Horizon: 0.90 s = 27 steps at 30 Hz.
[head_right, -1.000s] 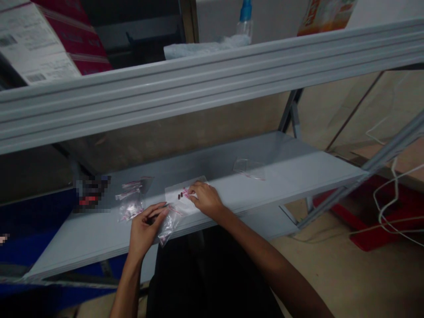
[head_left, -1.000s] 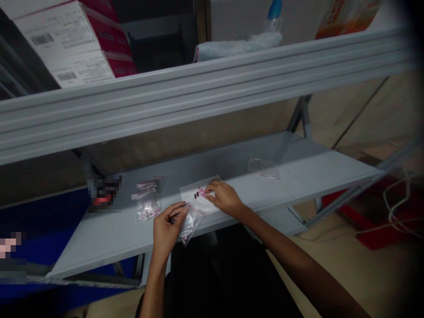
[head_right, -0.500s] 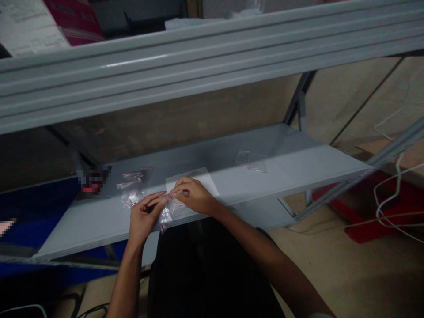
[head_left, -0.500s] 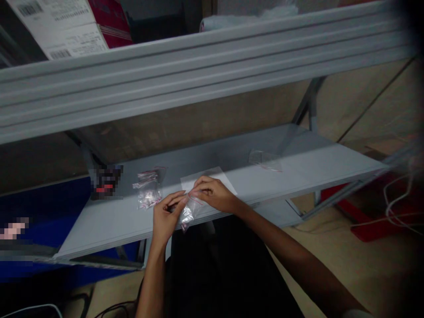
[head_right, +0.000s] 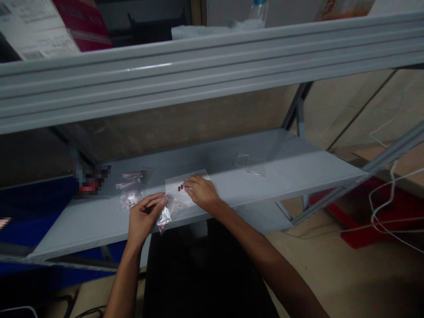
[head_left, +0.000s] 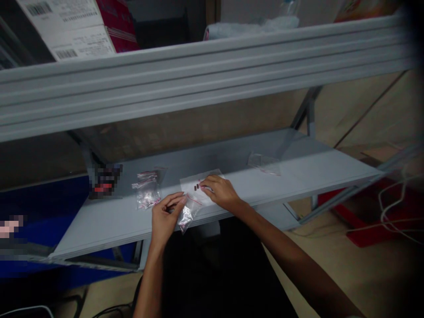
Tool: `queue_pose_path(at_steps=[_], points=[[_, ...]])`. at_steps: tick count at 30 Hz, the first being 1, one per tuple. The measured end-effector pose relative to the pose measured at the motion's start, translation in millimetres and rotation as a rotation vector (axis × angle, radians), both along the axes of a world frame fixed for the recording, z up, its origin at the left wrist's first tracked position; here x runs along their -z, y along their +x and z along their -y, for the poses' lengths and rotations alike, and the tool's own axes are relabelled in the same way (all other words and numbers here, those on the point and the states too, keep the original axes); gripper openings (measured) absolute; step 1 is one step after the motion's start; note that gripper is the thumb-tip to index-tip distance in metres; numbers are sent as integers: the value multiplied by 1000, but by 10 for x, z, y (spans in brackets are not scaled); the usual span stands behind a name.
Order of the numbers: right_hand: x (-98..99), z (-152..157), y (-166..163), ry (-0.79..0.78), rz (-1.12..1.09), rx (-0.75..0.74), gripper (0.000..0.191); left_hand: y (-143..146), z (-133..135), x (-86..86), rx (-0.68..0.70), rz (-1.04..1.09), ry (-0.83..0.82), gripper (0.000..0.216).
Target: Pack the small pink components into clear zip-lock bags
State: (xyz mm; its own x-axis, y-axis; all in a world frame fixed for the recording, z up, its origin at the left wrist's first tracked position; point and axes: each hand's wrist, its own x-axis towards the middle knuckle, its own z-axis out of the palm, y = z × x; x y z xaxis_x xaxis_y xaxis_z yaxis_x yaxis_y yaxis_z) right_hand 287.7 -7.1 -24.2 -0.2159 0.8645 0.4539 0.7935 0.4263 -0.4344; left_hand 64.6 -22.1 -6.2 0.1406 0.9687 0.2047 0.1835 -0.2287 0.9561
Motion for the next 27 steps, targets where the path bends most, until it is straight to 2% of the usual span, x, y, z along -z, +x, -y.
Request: queue_pose_path(at_steps=[8, 11, 15, 17, 19, 21, 24, 27], points=[[-85, -9, 53, -98, -352, -81, 14, -11, -10, -3, 27, 1, 9, 31], [-176, 88, -46, -130, -541, -172, 18, -9, 5, -19, 47, 1, 14, 29], [-255, 228, -251, -188, -618, -239, 18, -8, 22, -48, 48, 12, 4, 30], [-241, 262, -341, -158, -663, -198, 24, -15, 11, -50, -9, 44, 10, 31], [-192, 269, -405, -140, -703, -169, 38, -30, -11, -43, -68, 87, 28, 34], [-135, 254, -440, -178, -720, -182, 43, -53, -31, -37, -101, 123, 40, 37], [-97, 221, -447, -275, -786, -220, 22, -102, -35, -47, -98, 147, 18, 39], [-144, 214, -425, -314, -880, -247, 15, -151, -14, -82, -11, 115, -34, 38]])
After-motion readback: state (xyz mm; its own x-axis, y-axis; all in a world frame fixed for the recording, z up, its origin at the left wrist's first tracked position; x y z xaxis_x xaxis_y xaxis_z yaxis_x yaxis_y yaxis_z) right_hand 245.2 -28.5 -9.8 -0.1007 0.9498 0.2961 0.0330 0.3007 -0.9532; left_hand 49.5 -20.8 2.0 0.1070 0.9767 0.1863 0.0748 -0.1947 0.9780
